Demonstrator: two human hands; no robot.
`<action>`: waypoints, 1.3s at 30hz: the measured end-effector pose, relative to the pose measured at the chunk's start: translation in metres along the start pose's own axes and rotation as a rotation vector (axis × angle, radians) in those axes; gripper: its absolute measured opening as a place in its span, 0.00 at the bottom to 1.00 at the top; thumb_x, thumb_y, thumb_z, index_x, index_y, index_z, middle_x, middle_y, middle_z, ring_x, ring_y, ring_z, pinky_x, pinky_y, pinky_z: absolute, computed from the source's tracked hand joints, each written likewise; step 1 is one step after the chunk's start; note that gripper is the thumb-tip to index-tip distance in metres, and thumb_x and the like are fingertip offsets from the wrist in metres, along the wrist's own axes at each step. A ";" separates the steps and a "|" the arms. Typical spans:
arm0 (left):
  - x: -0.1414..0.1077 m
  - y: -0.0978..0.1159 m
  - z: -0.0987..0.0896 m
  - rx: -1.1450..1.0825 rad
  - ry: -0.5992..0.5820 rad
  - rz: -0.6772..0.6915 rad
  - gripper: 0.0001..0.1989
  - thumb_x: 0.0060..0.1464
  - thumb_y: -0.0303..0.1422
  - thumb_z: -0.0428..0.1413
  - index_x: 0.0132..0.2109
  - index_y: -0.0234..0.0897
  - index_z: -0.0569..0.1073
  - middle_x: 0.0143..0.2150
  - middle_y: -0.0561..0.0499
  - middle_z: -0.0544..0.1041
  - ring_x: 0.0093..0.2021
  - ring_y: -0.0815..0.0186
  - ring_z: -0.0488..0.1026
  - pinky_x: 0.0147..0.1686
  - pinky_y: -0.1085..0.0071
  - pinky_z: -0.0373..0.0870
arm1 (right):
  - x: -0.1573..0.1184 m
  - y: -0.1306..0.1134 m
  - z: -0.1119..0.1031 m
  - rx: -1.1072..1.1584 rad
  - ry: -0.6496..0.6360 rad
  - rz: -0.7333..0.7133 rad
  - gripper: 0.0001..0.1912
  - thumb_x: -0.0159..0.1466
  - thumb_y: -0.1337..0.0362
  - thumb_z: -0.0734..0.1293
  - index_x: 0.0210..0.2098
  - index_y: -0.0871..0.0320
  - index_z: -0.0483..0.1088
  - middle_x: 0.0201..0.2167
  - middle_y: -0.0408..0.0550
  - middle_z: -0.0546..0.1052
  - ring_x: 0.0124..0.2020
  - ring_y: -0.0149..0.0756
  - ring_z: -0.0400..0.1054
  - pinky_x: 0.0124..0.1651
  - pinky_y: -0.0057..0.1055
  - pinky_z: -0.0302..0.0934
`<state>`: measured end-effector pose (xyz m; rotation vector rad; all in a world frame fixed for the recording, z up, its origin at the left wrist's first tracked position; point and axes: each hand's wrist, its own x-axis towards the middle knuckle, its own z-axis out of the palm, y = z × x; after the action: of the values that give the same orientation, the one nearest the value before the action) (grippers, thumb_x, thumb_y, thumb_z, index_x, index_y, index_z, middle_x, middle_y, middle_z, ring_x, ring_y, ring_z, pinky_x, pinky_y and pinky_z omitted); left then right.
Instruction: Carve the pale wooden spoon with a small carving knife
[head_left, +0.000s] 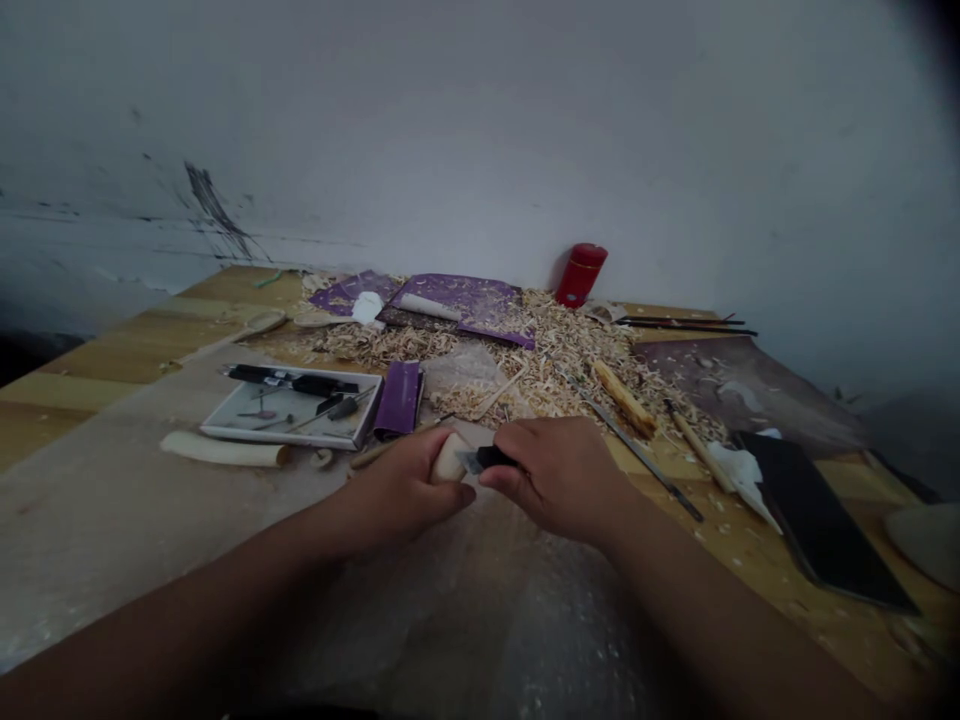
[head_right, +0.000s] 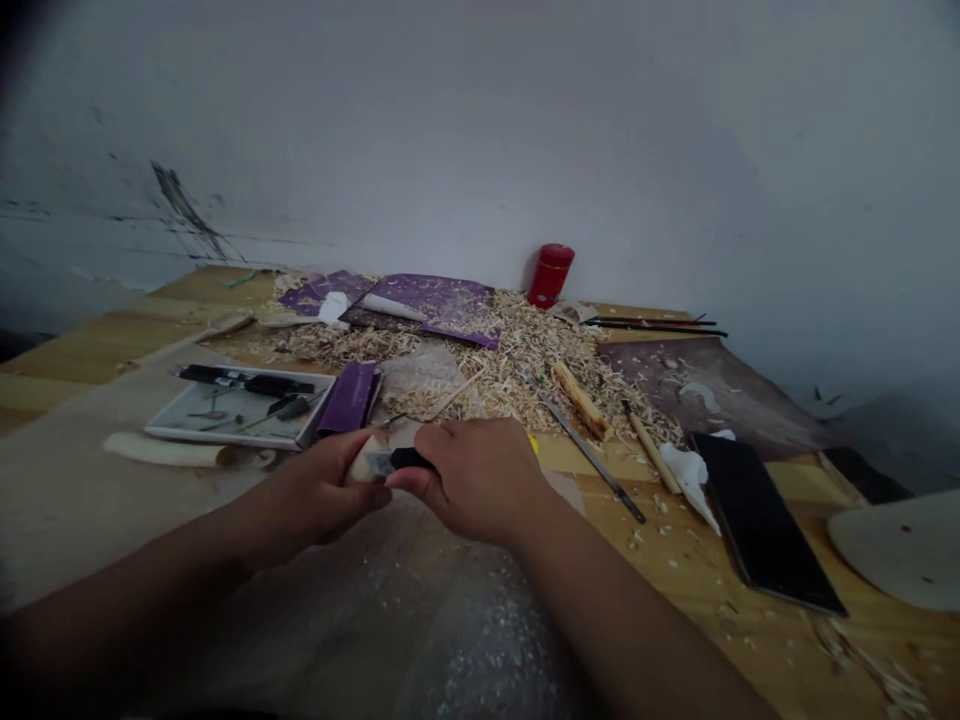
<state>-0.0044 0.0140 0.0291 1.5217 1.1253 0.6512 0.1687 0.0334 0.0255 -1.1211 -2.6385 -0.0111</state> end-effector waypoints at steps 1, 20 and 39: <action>0.000 0.001 0.000 0.008 -0.002 -0.013 0.04 0.44 0.24 0.49 0.30 0.36 0.62 0.16 0.62 0.58 0.13 0.78 0.52 0.14 0.80 0.49 | 0.001 0.001 0.001 0.004 -0.002 -0.002 0.25 0.61 0.46 0.46 0.31 0.57 0.64 0.26 0.43 0.71 0.25 0.31 0.62 0.25 0.27 0.38; 0.005 -0.009 -0.003 0.035 0.049 -0.121 0.07 0.40 0.27 0.52 0.26 0.37 0.58 0.17 0.62 0.57 0.15 0.78 0.54 0.14 0.81 0.50 | 0.001 0.002 -0.001 0.046 0.013 0.110 0.24 0.61 0.47 0.46 0.28 0.58 0.62 0.22 0.43 0.69 0.24 0.31 0.61 0.25 0.27 0.39; -0.013 0.005 0.003 0.276 -0.073 0.038 0.08 0.34 0.21 0.48 0.21 0.37 0.56 0.18 0.60 0.55 0.19 0.75 0.52 0.18 0.78 0.49 | 0.000 0.033 -0.006 -0.184 0.031 0.361 0.26 0.60 0.45 0.46 0.27 0.55 0.65 0.19 0.45 0.69 0.20 0.32 0.59 0.22 0.28 0.35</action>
<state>-0.0056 0.0006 0.0348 1.7904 1.1682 0.4753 0.1933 0.0557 0.0283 -1.6288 -2.4077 -0.2010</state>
